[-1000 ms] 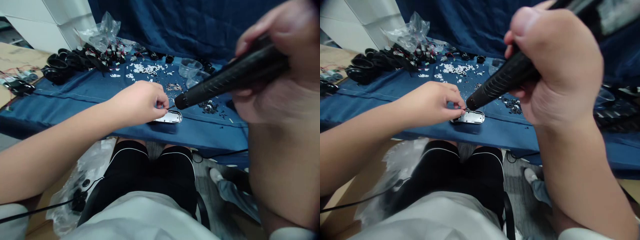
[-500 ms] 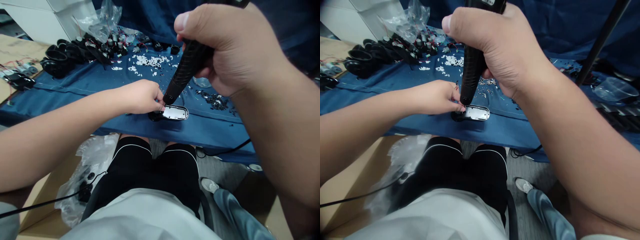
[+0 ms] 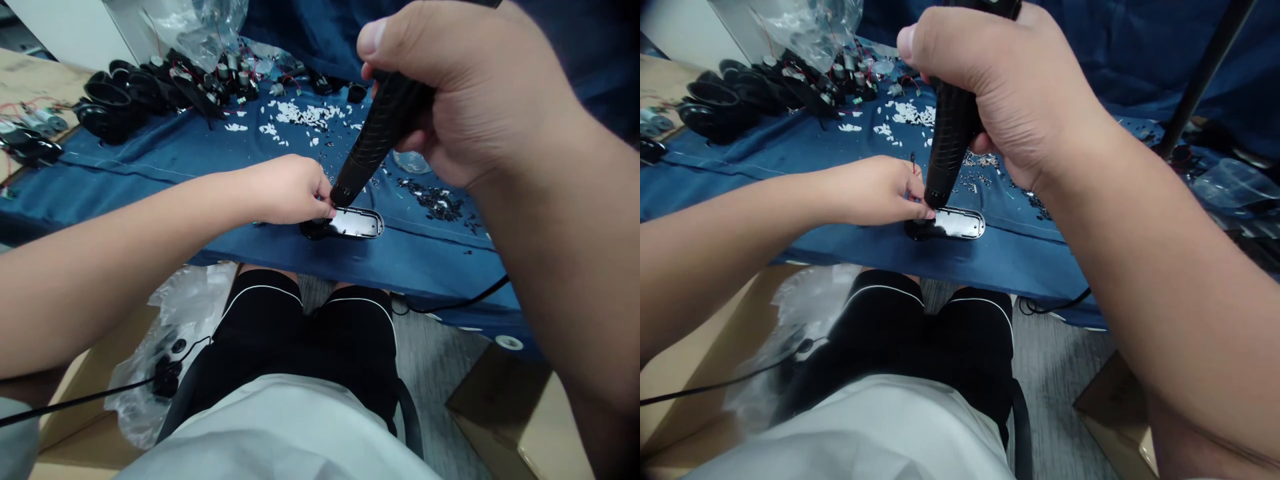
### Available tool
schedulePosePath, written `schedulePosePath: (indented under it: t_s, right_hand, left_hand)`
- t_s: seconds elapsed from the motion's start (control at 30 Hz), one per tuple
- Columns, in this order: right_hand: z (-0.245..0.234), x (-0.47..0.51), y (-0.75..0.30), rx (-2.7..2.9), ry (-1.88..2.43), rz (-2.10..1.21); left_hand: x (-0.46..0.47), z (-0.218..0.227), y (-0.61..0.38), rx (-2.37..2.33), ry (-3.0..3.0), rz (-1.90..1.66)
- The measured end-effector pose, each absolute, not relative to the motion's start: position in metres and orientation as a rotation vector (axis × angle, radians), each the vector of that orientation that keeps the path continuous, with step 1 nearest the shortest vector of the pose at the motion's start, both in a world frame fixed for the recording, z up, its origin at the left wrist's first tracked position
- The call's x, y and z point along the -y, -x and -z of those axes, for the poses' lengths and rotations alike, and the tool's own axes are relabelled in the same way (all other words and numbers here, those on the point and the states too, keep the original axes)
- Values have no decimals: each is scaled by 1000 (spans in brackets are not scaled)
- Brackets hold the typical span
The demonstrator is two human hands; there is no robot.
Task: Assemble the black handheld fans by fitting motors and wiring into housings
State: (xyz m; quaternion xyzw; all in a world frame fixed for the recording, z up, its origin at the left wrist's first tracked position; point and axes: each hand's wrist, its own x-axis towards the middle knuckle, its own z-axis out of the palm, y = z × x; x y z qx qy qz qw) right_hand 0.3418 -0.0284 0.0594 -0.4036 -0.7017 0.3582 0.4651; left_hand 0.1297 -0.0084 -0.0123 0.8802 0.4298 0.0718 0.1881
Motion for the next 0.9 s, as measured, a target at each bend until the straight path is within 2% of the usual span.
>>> schedulePosePath:
  t_s: [0.1,0.2,0.3,0.53,0.9]
  right_hand:
    - [-58,30,-340,1729,974,-856]
    - [-58,32,-336,1680,1032,-838]
    - [-60,34,-331,1638,1072,-843]
    - [-58,38,-324,1691,1024,-841]
    - [-55,48,-309,1782,1024,-727]
  left_hand:
    - [15,10,-123,-1174,-2504,-160]
    - [29,20,-102,-1036,-2491,-404]
    - [40,39,-84,-1090,-2250,-671]
    - [26,61,-102,-1077,-2470,-444]
    - [23,73,-100,-996,-2551,-553]
